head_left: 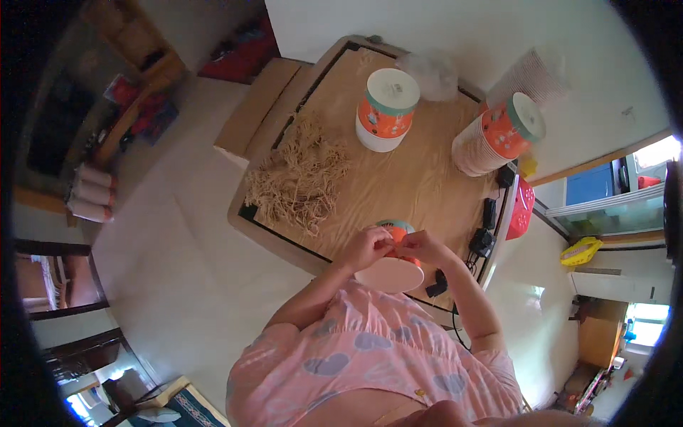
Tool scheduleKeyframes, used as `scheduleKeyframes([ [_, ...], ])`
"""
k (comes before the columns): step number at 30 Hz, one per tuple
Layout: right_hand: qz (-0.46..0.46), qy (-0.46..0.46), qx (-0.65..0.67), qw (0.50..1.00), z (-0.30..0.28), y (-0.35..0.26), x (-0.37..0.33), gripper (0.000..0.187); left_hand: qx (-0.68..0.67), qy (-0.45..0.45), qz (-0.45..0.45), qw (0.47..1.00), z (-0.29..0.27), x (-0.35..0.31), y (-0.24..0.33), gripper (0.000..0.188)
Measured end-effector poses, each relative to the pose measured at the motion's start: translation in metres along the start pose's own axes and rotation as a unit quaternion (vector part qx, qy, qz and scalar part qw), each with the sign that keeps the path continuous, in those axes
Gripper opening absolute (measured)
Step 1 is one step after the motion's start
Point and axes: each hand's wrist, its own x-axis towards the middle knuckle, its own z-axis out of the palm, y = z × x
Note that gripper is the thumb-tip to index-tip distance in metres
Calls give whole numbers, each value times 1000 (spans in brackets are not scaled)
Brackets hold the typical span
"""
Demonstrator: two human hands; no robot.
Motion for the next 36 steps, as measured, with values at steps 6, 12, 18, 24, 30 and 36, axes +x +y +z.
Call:
scheduleKeyframes([
  [6, -13, 24, -10, 1000, 5, 6, -3, 20, -6, -41, -17, 999, 1, 2, -5, 8],
  [12, -34, 63, -31, 997, 13, 7, -6, 18, 33, -54, -3, 998, 4, 2, -5, 10],
  [18, -23, 74, -70, 995, 16, 3, -5, 16, 45, -49, -5, 998, 4, 2, -3, 10],
  [24, -71, 96, -51, 992, 14, 1, -3, 16, 57, -37, 12, 998, 0, 6, -4, 9],
  [30, -44, 69, -71, 994, 12, -3, -6, 18, 28, -8, -28, 999, 3, 7, -7, 6],
  [36, -32, 86, -25, 995, 7, 14, -1, 13, 53, 5, -71, 996, 3, 12, -8, 13],
])
